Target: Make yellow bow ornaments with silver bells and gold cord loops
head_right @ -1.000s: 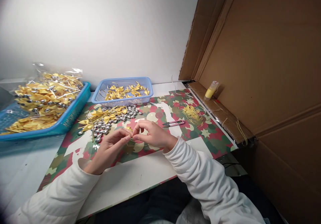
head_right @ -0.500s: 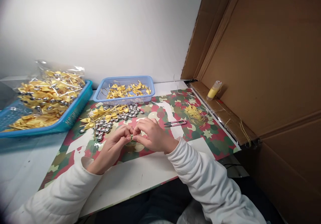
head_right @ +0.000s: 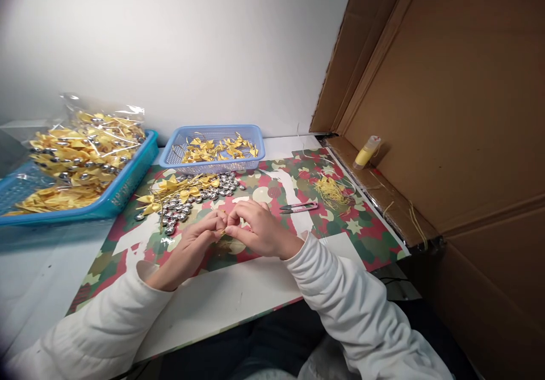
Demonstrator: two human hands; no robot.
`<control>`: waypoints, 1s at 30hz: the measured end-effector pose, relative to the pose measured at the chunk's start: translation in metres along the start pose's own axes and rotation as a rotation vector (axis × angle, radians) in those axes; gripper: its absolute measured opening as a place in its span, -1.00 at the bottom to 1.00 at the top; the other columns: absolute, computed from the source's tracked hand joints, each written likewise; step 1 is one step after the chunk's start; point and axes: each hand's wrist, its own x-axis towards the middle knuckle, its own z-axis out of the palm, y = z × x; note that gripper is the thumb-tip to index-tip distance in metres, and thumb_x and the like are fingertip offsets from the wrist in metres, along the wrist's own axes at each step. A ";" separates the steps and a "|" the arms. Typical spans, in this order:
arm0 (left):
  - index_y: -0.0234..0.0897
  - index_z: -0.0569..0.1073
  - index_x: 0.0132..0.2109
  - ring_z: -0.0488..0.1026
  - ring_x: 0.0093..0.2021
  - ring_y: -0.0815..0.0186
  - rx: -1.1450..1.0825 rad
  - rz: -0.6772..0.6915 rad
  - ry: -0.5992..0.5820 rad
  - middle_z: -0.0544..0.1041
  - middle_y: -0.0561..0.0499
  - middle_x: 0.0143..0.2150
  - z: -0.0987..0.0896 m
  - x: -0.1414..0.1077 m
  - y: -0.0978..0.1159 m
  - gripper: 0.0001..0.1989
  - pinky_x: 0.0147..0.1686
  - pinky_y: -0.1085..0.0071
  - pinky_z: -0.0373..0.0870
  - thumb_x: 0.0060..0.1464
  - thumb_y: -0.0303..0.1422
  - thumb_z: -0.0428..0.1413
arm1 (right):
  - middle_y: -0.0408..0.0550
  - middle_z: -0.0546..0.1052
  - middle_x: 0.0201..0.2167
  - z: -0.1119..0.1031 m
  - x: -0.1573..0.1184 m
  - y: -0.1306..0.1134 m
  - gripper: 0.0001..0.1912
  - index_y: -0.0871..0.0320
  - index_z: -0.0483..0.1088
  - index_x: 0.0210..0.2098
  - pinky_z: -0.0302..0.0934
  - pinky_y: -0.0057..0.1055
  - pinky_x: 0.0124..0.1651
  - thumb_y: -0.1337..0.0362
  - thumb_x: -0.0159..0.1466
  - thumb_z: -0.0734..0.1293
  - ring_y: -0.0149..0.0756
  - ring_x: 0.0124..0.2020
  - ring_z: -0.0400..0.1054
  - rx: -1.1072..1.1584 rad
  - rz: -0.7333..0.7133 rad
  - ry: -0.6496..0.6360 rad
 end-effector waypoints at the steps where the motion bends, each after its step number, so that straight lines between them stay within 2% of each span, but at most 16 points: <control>1: -0.24 0.20 -0.49 0.16 -0.30 0.28 -0.028 -0.017 -0.003 0.22 0.02 -0.33 0.000 0.000 0.000 -0.81 -0.37 0.39 0.10 0.06 -0.32 -0.06 | -0.15 0.40 -0.36 0.001 0.000 0.000 -0.81 0.13 0.25 -0.42 0.10 -0.34 -0.14 0.28 0.32 0.30 -0.33 -0.25 0.25 0.015 0.006 0.005; 8: -0.23 0.18 -0.45 0.12 -0.30 0.30 -0.258 -0.111 -0.062 0.20 0.06 -0.35 -0.001 0.001 -0.007 -0.83 -0.32 0.37 0.07 0.06 -0.31 -0.04 | -0.16 0.37 -0.40 0.004 0.002 -0.005 -0.83 0.14 0.27 -0.43 0.11 -0.38 -0.20 0.32 0.29 0.30 -0.37 -0.32 0.24 0.082 0.065 0.019; 13: -0.24 0.18 -0.45 0.09 -0.32 0.31 -0.347 -0.152 -0.050 0.15 0.08 -0.38 -0.001 0.001 -0.010 -0.81 -0.32 0.37 0.03 0.05 -0.27 0.00 | -0.15 0.39 -0.36 0.010 0.001 -0.004 -0.84 0.14 0.28 -0.40 0.11 -0.36 -0.17 0.31 0.26 0.36 -0.36 -0.29 0.26 0.028 -0.014 0.194; 19: -0.23 0.19 -0.44 0.06 -0.32 0.31 -0.352 -0.168 -0.026 0.14 0.09 -0.39 -0.001 0.001 -0.012 -0.82 -0.31 0.37 0.02 0.05 -0.28 0.00 | -0.13 0.43 -0.37 0.014 -0.002 -0.001 -0.87 0.13 0.31 -0.38 0.08 -0.32 -0.12 0.41 0.29 0.30 -0.33 -0.24 0.29 -0.086 -0.068 0.190; 24: -0.24 0.20 -0.44 0.09 -0.31 0.31 -0.343 -0.192 -0.019 0.18 0.09 -0.39 -0.001 0.001 -0.013 -0.83 -0.31 0.38 0.05 0.03 -0.29 0.00 | -0.13 0.46 -0.36 0.012 -0.001 -0.003 -0.89 0.14 0.34 -0.36 0.08 -0.31 -0.10 0.41 0.30 0.28 -0.32 -0.22 0.30 -0.106 -0.067 0.190; 30: -0.24 0.19 -0.45 0.10 -0.32 0.32 -0.329 -0.189 0.011 0.16 0.10 -0.40 -0.001 0.001 -0.012 -0.80 -0.31 0.40 0.08 0.07 -0.30 0.01 | -0.14 0.50 -0.33 0.013 -0.003 -0.006 -0.92 0.14 0.40 -0.37 0.04 -0.29 -0.05 0.35 0.24 0.40 -0.31 -0.21 0.36 -0.170 -0.075 0.252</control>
